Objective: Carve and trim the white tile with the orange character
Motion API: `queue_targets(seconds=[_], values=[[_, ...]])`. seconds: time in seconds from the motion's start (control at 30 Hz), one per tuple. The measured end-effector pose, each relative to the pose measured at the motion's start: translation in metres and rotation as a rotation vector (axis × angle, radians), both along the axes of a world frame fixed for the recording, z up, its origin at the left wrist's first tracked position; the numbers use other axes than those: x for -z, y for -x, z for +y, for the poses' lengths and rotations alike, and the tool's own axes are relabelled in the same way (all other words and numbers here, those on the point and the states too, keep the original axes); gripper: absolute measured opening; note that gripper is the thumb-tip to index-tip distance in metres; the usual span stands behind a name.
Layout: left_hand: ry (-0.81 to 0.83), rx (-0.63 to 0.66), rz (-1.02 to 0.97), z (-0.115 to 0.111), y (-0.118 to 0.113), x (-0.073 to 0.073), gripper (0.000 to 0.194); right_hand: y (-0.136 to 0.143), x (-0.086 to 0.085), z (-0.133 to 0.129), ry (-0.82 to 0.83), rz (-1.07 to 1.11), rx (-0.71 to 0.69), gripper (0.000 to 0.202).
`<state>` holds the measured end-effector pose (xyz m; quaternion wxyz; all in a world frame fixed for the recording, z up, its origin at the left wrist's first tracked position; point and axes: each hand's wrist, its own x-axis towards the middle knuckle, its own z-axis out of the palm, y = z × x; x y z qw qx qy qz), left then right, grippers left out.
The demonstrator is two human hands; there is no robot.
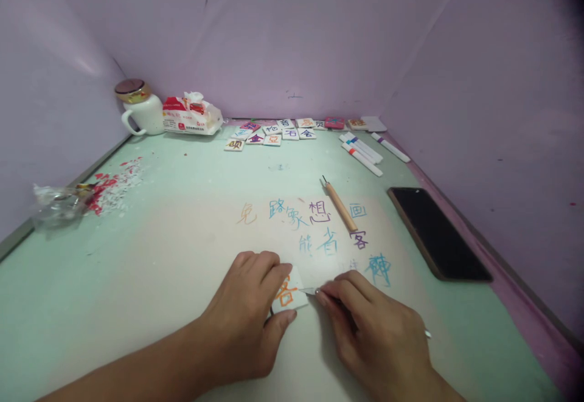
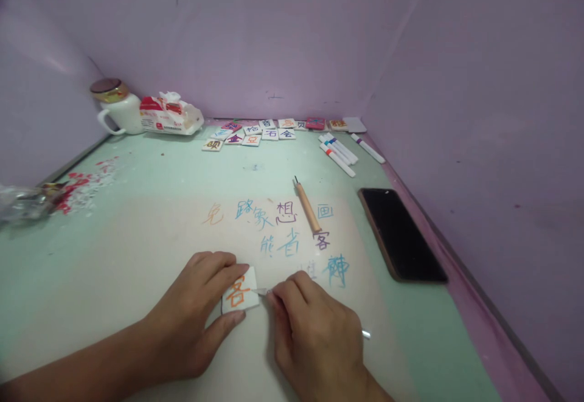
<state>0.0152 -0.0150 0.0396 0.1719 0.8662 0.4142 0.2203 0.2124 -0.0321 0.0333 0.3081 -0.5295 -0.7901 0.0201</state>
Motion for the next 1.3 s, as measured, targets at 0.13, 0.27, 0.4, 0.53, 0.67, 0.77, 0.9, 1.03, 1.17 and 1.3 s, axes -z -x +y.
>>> queue_targets(seconds=[0.13,0.27,0.4,0.53,0.67,0.77,0.9,1.03,1.17,1.3], values=[[-0.011,0.002,-0.004,0.001,0.000,0.000,0.041,0.001,0.000,0.002,-0.003,-0.007,0.013,0.025],[-0.011,0.007,-0.003,0.000,0.000,0.001,0.041,0.001,0.004,0.003,-0.006,-0.021,0.020,0.026],[-0.018,0.006,-0.017,-0.001,0.001,0.001,0.040,0.000,0.007,0.004,-0.010,-0.029,0.012,0.028],[-0.033,0.014,-0.033,0.000,0.002,0.003,0.040,0.000,0.008,0.008,-0.041,-0.073,0.012,0.032],[-0.039,0.006,-0.038,0.001,0.003,0.004,0.040,0.003,0.008,0.014,-0.063,-0.133,0.041,0.038],[-0.035,-0.001,-0.030,0.001,0.003,0.003,0.040,0.003,0.008,0.016,-0.050,-0.119,0.044,0.037],[-0.035,-0.007,-0.011,0.001,0.002,0.003,0.040,-0.001,0.007,0.014,0.004,-0.025,0.079,0.028],[-0.033,-0.014,-0.016,0.002,0.001,0.003,0.041,-0.005,0.005,0.011,0.055,0.053,0.002,0.017],[-0.032,-0.014,-0.016,0.001,0.001,0.004,0.041,-0.004,0.003,0.010,0.051,0.054,-0.038,0.014],[-0.033,-0.004,-0.019,0.001,0.002,0.003,0.041,-0.001,0.002,0.011,0.035,0.050,-0.039,0.015]])
